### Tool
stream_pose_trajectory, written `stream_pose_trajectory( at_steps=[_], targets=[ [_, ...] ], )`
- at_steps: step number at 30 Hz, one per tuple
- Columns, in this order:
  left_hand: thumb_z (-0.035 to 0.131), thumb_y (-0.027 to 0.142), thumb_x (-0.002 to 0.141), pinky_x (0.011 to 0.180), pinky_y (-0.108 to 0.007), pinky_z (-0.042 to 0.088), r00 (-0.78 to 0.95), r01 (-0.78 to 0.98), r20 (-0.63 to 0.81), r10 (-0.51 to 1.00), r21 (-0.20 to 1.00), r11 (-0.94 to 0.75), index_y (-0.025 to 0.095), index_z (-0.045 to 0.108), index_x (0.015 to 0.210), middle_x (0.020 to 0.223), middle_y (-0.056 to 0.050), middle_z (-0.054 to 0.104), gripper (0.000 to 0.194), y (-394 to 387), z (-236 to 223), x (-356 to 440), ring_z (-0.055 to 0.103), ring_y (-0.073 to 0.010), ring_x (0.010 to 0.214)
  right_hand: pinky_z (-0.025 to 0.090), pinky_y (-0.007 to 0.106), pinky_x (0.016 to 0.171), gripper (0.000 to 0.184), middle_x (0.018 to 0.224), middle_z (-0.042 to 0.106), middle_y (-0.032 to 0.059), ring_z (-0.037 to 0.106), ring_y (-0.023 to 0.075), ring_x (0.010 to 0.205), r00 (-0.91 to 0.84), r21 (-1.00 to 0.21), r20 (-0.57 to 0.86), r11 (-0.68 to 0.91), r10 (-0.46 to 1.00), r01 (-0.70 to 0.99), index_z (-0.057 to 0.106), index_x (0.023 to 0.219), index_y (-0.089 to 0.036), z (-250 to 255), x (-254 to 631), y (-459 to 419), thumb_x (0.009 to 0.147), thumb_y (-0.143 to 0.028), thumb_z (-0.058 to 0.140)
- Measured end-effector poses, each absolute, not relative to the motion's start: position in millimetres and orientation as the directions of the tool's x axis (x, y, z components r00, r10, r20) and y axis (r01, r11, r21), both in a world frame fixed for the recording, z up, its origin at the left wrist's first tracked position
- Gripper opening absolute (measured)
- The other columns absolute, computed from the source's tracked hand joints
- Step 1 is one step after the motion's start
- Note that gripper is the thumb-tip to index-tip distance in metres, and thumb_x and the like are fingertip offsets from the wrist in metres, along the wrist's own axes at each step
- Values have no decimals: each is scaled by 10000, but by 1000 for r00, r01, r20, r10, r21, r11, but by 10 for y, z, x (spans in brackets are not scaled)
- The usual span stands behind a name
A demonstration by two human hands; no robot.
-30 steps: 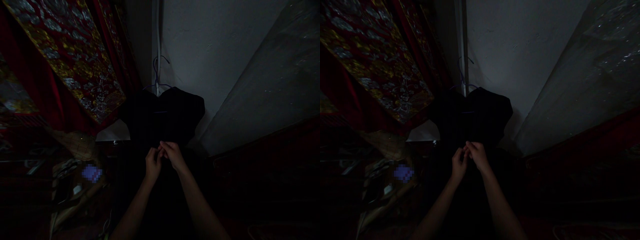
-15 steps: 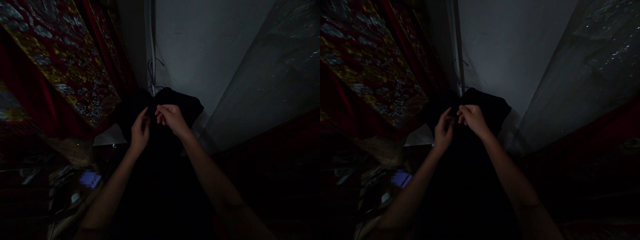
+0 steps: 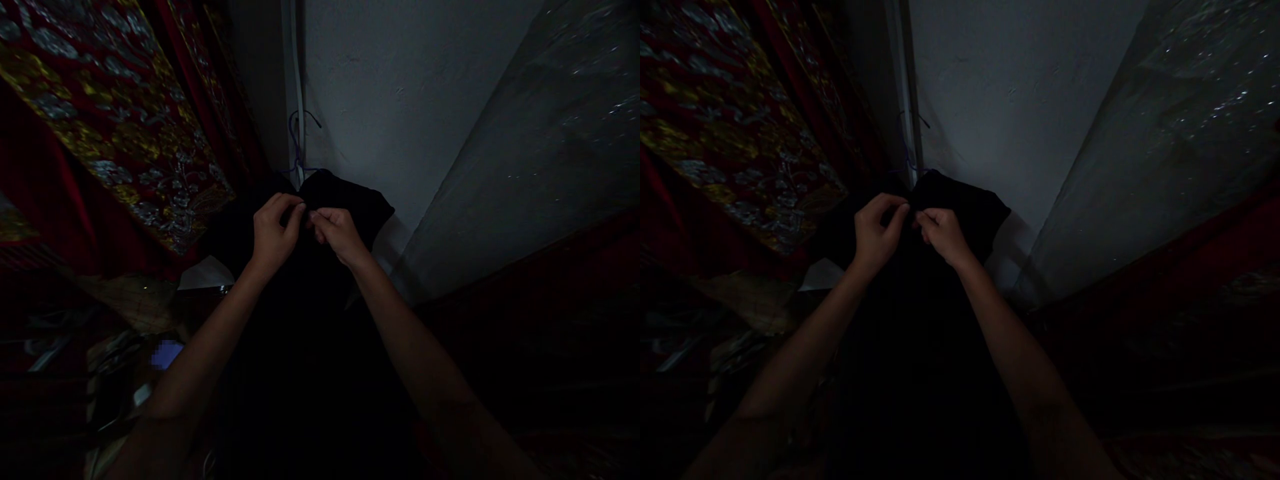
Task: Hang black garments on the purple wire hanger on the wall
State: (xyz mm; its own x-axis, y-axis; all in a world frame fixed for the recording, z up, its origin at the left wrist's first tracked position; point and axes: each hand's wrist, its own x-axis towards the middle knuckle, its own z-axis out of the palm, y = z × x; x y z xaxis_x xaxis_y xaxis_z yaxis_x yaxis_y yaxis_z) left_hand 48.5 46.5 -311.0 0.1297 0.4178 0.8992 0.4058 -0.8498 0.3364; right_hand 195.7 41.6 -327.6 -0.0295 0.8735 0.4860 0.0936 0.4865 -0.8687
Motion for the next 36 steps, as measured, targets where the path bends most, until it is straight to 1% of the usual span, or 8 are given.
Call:
stream_pose_trajectory(
  at_steps=[4, 9, 17, 21, 26, 32, 34, 36],
  targets=[
    [601, 213, 933, 772, -270, 468, -45, 324, 895, 444, 434, -841, 185, 654, 840, 830, -20, 671, 110, 499, -3152, 588, 637, -158, 825, 261, 226, 437, 319, 415, 419, -72, 345, 66, 377, -29, -898, 440, 441, 897, 0, 620, 652, -159, -3293, 1881, 446, 854, -404, 600],
    [574, 321, 974, 810, -267, 477, -219, 266, 885, 411, 459, -848, 194, 624, 877, 840, -6, 638, 167, 446, -2857, 491, 624, -155, 866, 261, 224, 429, 315, 390, 431, -53, 371, 74, 372, 29, -945, 293, 285, 956, 161, 592, 559, -166, -3685, 1708, 358, 838, -307, 549],
    [627, 275, 920, 658, -237, 436, 11, 287, 820, 573, 546, -787, 194, 605, 822, 740, 18, 593, 129, 401, -2782, 241, 563, -129, 707, 297, 213, 401, 453, 512, 564, -22, 450, 84, 392, -30, -901, 435, 434, 900, -18, 616, 802, -179, -3407, 1704, 240, 919, -603, 511],
    [606, 283, 928, 682, -246, 442, 109, 304, 790, 603, 551, -777, 198, 603, 846, 774, 5, 613, 118, 386, -2966, 308, 575, -140, 740, 307, 206, 415, 374, 541, 545, -48, 454, 78, 410, 0, -843, 532, 529, 847, 93, 540, 795, -204, -3160, 1718, 277, 944, -547, 531],
    [605, 291, 938, 759, -277, 451, 127, 344, 822, 556, 489, -801, 202, 612, 856, 844, -11, 642, 121, 357, -2988, 420, 602, -162, 825, 347, 210, 491, 287, 537, 508, -45, 493, 87, 486, 51, -782, 594, 562, 803, 270, 510, 660, -195, -3275, 1773, 393, 924, -307, 532],
    [647, 426, 915, 782, -284, 443, -315, 218, 838, 445, 521, -826, 214, 575, 839, 827, 15, 607, 237, 631, -2918, 82, 582, -140, 854, 320, 214, 449, 234, 454, 534, -28, 479, 93, 414, -48, -916, 227, 230, 973, 329, 560, 578, -176, -3841, 1876, 429, 802, -241, 539],
    [629, 460, 901, 779, -299, 455, -473, 48, 703, 531, 622, -782, 223, 540, 805, 811, 7, 610, 271, 765, -3044, -224, 592, -148, 856, 326, 209, 436, 235, 443, 521, -40, 473, 94, 404, -60, -958, 198, 206, 978, 202, 565, 603, -185, -3995, 1877, 323, 786, -333, 558],
    [552, 493, 889, 797, -336, 482, -442, -171, 530, 723, 742, -649, 237, 519, 784, 800, -24, 640, 279, 825, -3306, -495, 626, -187, 905, 316, 205, 420, 251, 435, 502, -51, 451, 91, 390, -52, -979, 188, 191, 981, 71, 563, 621, -195, -4092, 1847, 158, 767, -399, 569]
  ],
)
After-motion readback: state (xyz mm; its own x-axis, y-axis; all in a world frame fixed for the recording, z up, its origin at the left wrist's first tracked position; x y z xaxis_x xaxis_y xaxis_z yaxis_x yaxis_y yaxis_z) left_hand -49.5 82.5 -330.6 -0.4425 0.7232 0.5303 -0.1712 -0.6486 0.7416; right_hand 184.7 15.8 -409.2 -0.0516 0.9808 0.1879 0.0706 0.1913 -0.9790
